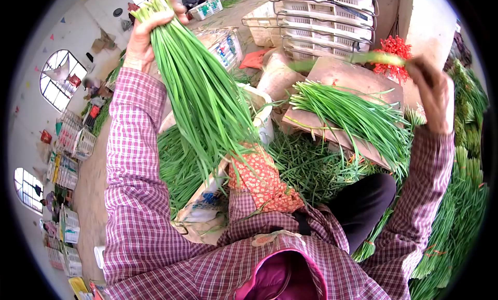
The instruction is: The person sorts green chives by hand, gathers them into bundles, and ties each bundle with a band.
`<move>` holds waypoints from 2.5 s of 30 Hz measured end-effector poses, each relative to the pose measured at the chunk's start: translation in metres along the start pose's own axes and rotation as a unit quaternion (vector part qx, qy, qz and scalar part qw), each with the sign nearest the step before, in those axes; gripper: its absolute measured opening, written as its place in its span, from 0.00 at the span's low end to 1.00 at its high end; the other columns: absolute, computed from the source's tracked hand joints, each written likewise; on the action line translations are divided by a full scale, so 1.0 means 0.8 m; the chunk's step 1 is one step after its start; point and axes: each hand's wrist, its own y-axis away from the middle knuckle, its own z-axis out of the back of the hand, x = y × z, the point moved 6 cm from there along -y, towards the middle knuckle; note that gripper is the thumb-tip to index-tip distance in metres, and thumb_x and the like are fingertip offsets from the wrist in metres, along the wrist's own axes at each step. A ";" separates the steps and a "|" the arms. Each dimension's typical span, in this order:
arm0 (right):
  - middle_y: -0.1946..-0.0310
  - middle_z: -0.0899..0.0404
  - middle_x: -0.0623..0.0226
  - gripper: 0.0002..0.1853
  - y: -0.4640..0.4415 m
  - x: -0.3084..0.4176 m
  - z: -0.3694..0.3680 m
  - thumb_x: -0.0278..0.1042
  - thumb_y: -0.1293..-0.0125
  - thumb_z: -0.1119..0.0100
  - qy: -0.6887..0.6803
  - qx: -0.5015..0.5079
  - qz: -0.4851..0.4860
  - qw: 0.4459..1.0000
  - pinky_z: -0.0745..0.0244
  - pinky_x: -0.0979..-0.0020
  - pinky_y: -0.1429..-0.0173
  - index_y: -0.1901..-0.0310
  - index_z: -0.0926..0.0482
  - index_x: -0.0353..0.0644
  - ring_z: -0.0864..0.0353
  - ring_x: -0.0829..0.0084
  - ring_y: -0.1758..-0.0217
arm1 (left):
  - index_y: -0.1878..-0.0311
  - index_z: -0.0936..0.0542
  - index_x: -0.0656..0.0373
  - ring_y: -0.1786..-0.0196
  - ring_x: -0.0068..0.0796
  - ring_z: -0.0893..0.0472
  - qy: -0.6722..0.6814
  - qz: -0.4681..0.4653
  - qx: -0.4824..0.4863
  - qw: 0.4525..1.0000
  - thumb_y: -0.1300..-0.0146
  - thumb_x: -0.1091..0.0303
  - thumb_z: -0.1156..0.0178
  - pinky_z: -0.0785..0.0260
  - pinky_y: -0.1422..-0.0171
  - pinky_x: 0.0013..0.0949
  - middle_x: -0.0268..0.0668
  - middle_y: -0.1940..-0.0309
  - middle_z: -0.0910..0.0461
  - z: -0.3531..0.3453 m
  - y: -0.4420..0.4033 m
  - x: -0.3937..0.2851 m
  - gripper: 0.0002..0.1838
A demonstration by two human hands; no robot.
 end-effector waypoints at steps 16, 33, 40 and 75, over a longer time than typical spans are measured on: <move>0.69 0.20 0.59 0.13 0.226 -0.003 -0.216 0.38 0.42 0.37 -0.090 0.348 0.003 0.933 0.25 0.59 0.59 0.56 0.17 0.46 0.19 0.56 0.65 | 0.77 0.32 0.46 0.78 0.21 0.33 -0.550 -0.218 0.245 0.768 0.48 0.64 0.39 0.32 0.73 0.27 0.27 0.82 0.39 -0.303 0.221 0.134 0.10; 0.81 0.23 0.59 0.15 0.225 0.081 -0.279 0.42 0.40 0.34 -0.105 0.332 -0.034 0.937 0.29 0.63 0.73 0.75 0.22 0.39 0.23 0.58 0.79 | 0.69 0.27 0.54 0.64 0.28 0.26 -0.472 -0.082 0.439 0.760 0.46 0.63 0.45 0.35 0.54 0.34 0.31 0.72 0.27 -0.444 0.414 0.270 0.07; 0.67 0.16 0.58 0.05 0.219 0.164 -0.319 0.28 0.41 0.38 -0.341 0.323 0.006 0.883 0.20 0.67 0.60 0.63 0.18 0.38 0.15 0.62 0.66 | 0.48 0.28 0.61 0.46 0.34 0.27 -0.398 -0.023 0.494 0.773 0.38 0.69 0.51 0.35 0.36 0.36 0.42 0.50 0.27 -0.469 0.459 0.325 0.15; 0.70 0.27 0.71 0.12 0.238 0.181 -0.351 0.28 0.47 0.37 -0.156 0.284 0.029 0.945 0.23 0.66 0.68 0.60 0.23 0.53 0.19 0.67 0.71 | 0.28 0.44 0.58 0.26 0.27 0.43 0.789 0.498 -0.090 0.348 0.25 0.61 0.64 0.52 0.21 0.33 0.37 0.27 0.44 -0.448 0.481 0.324 0.25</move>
